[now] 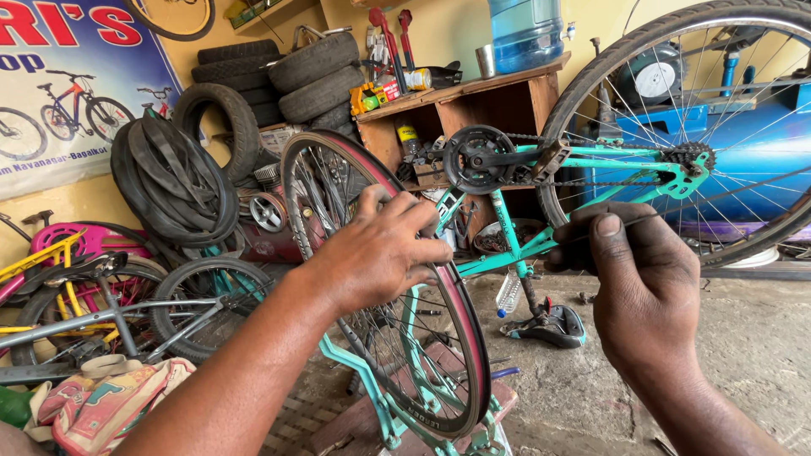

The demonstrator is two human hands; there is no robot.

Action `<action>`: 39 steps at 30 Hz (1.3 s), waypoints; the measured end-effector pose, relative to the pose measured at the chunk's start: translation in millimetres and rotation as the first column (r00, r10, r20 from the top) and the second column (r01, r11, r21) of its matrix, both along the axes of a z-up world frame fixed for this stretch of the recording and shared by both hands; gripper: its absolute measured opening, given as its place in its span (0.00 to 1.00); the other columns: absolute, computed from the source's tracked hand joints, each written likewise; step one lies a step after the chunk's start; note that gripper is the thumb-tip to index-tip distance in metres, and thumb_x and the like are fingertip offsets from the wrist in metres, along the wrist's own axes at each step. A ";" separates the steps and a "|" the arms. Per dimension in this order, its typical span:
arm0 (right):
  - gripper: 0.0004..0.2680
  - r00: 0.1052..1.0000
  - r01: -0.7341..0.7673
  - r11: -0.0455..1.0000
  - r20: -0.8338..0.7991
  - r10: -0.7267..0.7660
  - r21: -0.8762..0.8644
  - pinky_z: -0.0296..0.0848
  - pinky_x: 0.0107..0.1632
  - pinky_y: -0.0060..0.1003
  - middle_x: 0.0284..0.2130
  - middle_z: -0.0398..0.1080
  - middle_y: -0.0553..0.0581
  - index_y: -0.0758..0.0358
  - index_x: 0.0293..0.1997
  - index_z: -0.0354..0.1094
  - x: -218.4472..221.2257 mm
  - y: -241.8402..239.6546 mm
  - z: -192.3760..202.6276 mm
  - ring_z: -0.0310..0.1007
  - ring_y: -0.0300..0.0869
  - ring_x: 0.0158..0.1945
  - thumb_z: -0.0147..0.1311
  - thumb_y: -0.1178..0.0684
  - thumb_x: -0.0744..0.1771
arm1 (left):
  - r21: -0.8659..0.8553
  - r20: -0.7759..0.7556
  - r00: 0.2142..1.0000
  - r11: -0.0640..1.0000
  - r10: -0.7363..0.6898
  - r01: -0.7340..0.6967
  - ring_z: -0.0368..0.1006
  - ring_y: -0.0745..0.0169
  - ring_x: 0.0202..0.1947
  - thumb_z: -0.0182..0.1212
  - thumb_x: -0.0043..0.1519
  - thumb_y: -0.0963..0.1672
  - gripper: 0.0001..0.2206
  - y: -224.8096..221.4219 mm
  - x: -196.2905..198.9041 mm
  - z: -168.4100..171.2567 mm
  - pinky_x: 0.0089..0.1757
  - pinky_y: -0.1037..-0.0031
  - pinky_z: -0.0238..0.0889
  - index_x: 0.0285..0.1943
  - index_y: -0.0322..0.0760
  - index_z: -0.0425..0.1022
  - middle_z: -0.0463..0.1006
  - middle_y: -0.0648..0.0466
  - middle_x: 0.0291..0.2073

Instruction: The person is adjusting the spokes on a bicycle wheel rim using pliers and a tool. They rotate the wheel on a stand and tighten the spoke nipples by hand and with the tool.

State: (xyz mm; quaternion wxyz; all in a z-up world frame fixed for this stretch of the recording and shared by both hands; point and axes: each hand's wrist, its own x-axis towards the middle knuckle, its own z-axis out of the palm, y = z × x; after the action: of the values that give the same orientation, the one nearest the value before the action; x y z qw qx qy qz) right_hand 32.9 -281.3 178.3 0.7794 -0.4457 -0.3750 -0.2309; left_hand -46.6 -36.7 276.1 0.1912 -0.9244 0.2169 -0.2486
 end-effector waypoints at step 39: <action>0.10 0.971 0.135 0.813 -0.089 -0.222 -0.566 0.72 0.38 0.31 0.31 0.76 0.52 0.66 0.54 0.72 26.1 10.8 -18.7 0.72 0.34 0.34 0.52 0.56 0.69 | 0.033 0.165 0.974 0.988 -0.155 0.151 0.67 0.46 0.61 0.71 0.54 0.46 0.12 8.7 -7.8 -24.5 0.63 0.36 0.42 0.47 0.54 0.84 0.75 0.50 0.55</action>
State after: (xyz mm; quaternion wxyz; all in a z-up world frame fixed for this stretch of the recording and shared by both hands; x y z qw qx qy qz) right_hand 59.0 -270.5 159.6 0.6169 -0.7022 -0.3223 -0.1498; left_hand -54.4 -27.9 251.6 0.1983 -0.8789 0.2732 -0.3371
